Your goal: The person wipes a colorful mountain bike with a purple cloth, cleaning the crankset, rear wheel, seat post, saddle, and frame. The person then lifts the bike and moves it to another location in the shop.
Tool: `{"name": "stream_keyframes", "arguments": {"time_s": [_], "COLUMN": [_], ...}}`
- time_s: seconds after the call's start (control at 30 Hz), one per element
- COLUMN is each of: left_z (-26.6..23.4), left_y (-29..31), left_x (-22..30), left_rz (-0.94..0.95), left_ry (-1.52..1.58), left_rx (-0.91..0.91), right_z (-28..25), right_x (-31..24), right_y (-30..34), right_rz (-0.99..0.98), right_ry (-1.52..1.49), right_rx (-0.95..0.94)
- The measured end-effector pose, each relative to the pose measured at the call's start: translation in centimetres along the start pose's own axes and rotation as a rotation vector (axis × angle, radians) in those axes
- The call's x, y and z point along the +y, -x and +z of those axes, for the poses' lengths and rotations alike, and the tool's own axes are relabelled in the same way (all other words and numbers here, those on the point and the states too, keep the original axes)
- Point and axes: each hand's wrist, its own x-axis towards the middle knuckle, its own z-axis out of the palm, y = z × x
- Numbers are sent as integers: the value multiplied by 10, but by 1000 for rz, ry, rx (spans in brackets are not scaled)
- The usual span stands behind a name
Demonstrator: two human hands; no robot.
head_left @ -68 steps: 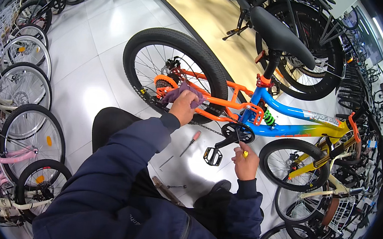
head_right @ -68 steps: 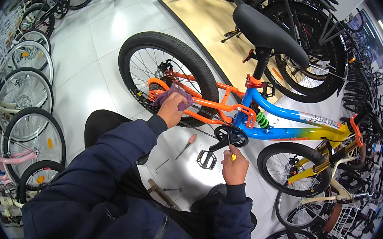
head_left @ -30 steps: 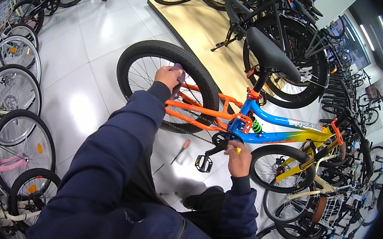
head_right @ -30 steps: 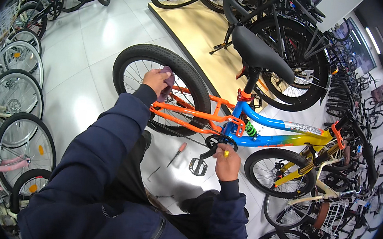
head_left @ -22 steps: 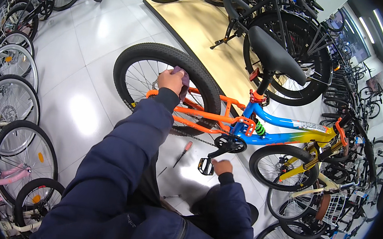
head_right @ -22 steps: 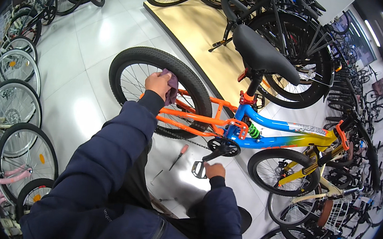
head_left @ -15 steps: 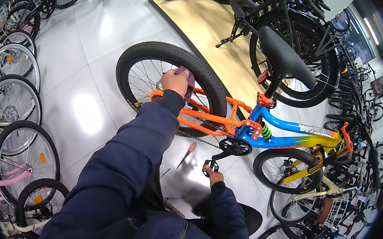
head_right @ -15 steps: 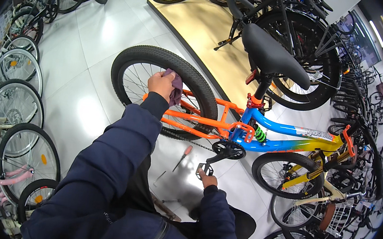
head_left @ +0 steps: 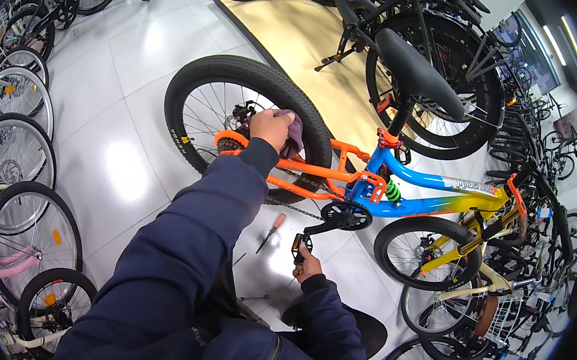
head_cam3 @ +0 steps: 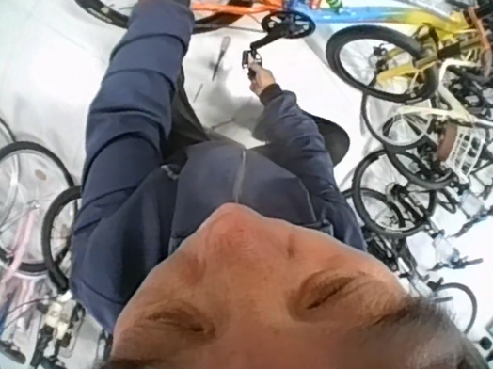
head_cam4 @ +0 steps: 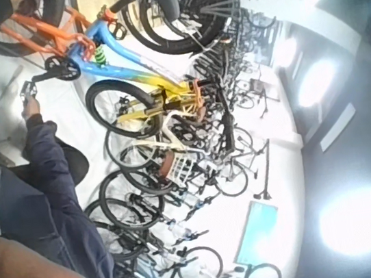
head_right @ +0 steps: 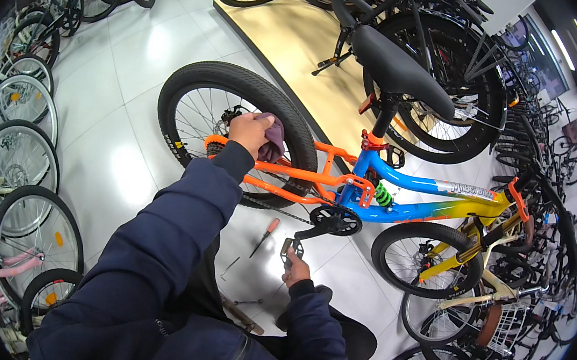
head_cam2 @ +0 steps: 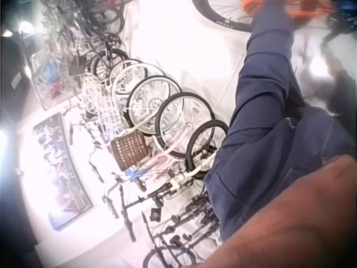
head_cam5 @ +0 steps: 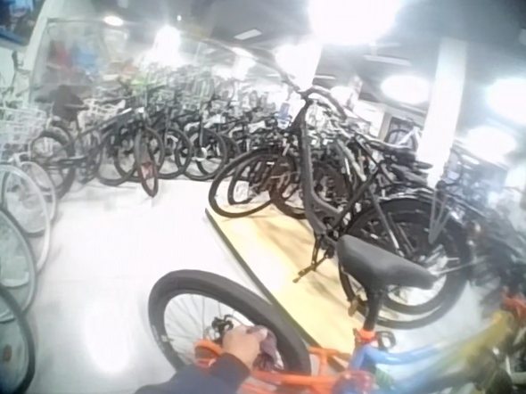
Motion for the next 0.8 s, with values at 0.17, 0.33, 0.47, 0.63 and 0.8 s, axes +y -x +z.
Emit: {"name": "stream_keyframes", "arguments": {"time_s": [0.17, 0.33, 0.47, 0.63, 0.8], "left_z": [-4, 2, 7, -5, -9], "left_y": [-3, 2, 3, -6, -8], "left_x": [12, 6, 10, 29, 32], "left_rz": [28, 5, -12, 13, 4], "left_ry": [-54, -101, -30, 32, 95], "left_rx": [0, -59, -30, 3, 27], "right_z": [2, 7, 14, 25, 44], "right_x": [3, 2, -1, -5, -11], "right_y": [-2, 1, 6, 12, 18], "right_rz": [5, 5, 3, 22, 57], "right_ry": [-77, -62, -57, -79, -85], "right_rx": [12, -14, -33, -68, -134]}}
